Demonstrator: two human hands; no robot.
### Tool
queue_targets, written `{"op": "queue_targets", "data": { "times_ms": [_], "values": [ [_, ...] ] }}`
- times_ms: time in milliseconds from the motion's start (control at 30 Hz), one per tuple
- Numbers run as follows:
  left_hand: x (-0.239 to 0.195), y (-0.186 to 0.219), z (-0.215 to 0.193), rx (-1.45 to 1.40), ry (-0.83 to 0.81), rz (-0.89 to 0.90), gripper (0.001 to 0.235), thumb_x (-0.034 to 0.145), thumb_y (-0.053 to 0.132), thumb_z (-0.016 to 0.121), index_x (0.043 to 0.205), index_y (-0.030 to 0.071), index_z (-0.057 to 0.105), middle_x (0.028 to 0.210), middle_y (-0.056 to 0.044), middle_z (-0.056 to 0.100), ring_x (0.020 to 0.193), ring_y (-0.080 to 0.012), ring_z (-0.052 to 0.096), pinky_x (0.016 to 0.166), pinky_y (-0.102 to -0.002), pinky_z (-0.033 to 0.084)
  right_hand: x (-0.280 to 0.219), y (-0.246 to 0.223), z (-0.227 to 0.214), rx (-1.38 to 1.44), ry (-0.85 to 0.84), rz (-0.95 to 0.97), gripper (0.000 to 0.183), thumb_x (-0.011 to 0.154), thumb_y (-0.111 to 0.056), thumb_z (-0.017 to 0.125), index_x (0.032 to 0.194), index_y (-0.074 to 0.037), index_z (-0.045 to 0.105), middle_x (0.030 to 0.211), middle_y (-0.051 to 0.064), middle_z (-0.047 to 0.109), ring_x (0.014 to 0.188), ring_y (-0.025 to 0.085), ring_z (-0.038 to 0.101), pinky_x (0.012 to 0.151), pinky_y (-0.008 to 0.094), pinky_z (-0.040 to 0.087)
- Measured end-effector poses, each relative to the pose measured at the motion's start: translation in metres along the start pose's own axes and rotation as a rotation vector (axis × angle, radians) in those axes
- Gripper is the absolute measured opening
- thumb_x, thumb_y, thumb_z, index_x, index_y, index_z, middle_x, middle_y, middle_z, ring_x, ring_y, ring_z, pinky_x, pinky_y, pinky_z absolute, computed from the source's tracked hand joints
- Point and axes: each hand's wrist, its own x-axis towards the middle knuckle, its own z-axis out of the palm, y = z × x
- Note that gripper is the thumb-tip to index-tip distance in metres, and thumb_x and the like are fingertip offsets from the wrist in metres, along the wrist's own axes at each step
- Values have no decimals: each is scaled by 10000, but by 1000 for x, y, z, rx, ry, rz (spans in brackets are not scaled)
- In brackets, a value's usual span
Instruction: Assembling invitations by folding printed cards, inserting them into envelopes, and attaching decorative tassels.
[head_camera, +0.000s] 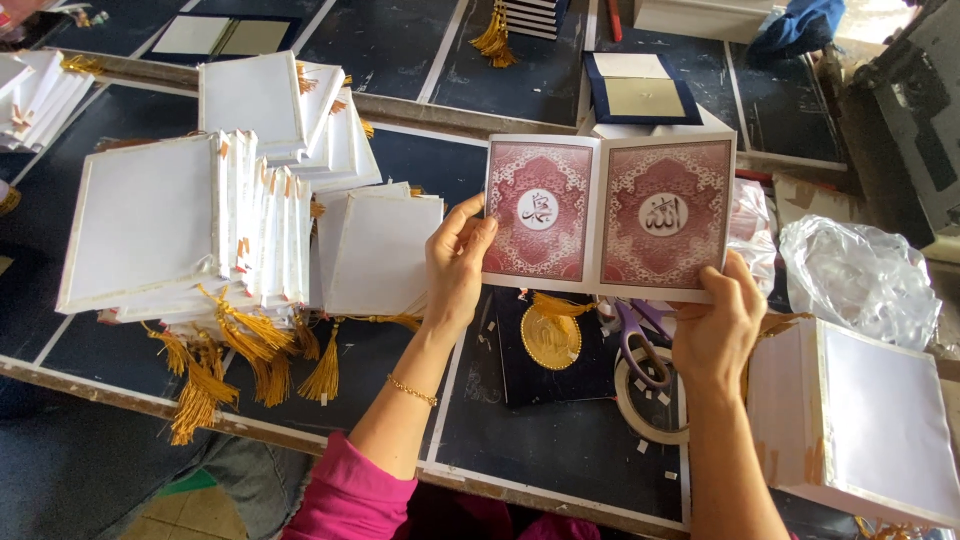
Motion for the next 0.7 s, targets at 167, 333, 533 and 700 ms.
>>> {"op": "queue_targets", "data": {
  "times_ms": [167,333,533,700],
  "values": [
    [-2,31,1,-648,-105,-153,267,1008,114,558,1261,84,636,949,-76,676,894,-127,647,806,-259,514,9,-56,14,815,70,491,220,865,-119,476,1032,-45,600,867,113,590,806,234,670,760,459,611],
    [-10,30,17,-813,-215,-357,414,1037,217,475,1447,167,467,1135,-164,657,1067,-269,673,840,-336,605,9,-160,47,1090,18,597,399,825,-125,465,1180,-9,605,1079,218,674,937,348,702,840,581,588],
    [-29,34,39,-778,-318,-560,505,970,293,580,1439,125,499,1287,-138,615,1163,-290,617,937,-410,558,-19,-116,65,846,-56,571,302,882,-122,490,1133,-7,614,929,177,672,837,279,714,717,509,626],
    [-28,16,36,-982,-217,-803,537,987,562,540,1399,218,556,1131,-58,676,1047,-246,664,956,-430,541,-28,-112,73,780,-96,547,286,990,-80,457,1217,49,574,1044,209,647,966,277,666,853,550,590]
  ]
}}
